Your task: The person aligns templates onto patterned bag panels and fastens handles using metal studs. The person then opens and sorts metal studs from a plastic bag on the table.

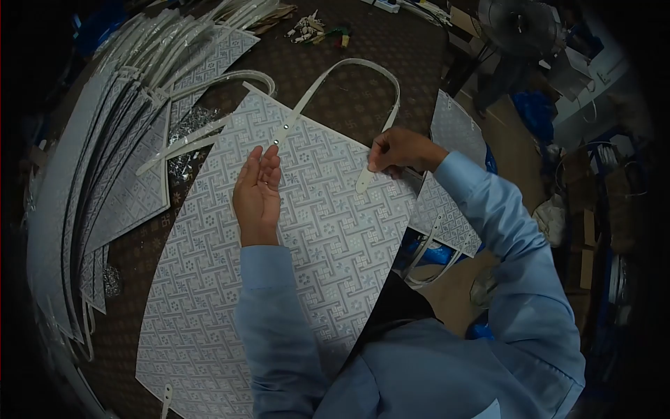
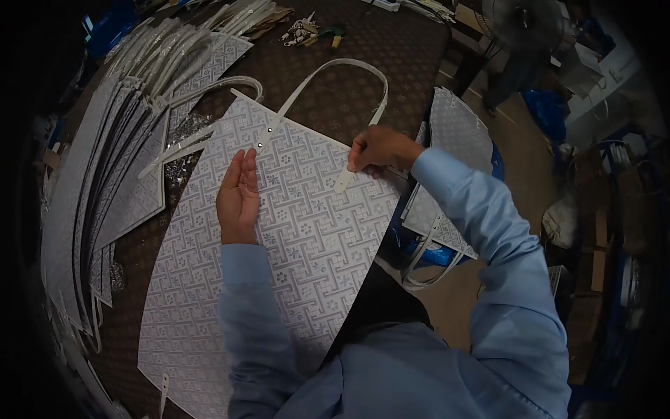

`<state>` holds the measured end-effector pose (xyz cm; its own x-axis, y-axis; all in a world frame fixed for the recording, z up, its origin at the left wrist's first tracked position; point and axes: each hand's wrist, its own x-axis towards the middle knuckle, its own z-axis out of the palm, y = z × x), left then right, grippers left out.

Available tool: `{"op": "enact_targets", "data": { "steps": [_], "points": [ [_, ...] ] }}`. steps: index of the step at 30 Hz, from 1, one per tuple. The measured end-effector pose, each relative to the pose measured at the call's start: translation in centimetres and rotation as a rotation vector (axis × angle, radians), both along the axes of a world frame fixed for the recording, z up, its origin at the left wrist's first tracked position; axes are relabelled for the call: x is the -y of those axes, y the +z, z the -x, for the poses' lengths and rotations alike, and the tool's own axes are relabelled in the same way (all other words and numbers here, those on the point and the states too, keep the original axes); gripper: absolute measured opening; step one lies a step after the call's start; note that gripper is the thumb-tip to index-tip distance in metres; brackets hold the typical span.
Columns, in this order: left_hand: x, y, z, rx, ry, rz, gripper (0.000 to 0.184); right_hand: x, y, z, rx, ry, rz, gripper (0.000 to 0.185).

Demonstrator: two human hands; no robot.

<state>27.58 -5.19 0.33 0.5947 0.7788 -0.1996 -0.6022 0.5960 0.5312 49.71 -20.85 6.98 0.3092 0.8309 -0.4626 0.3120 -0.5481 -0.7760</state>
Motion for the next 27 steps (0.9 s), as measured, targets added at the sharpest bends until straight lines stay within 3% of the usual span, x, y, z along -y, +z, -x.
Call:
{"op": "enact_targets", "data": {
  "steps": [5,9,14,16,18,20,21,25,27],
  "points": [
    [-0.1,-0.1,-0.3,0.021,0.001,-0.005,0.032,-2.1,0.6,-0.6,0.029,0.078,0.32,0.017],
    [-0.6,-0.4,-1.6,0.05,-0.035,0.035,0.029,-1.8,0.6,-0.8,0.019,0.077,0.295,0.018],
    [3.5,-0.2,-2.3,0.225,-0.114,0.156,0.033,2.5,-3.3,-0.7,-0.171,-0.02,-0.392,0.015],
    [4.7,0.1,-2.7,0.273,-0.126,0.203,0.037,3.3,-3.5,3.2,0.07,-0.242,-0.68,0.011],
    [5.7,0.3,-3.1,0.288,-0.164,0.209,0.048,3.5,-2.0,8.2,-0.115,-0.343,-0.701,0.012],
    [6.6,0.2,-3.5,0.301,-0.207,0.165,0.051,1.9,-2.1,11.3,0.36,-0.202,-0.933,0.016],
    [6.9,0.3,-3.7,0.33,-0.259,0.13,0.054,1.6,-1.2,12.0,0.52,-0.114,-0.768,0.019],
    [7.1,0.6,-3.6,0.234,-0.197,-0.033,0.059,-0.8,-2.9,12.9,0.64,-0.05,-0.843,0.015],
    [6.9,0.3,-3.6,0.25,-0.207,-0.017,0.059,-1.3,-3.9,13.0,0.798,0.046,-0.626,0.012]
  ]
}}
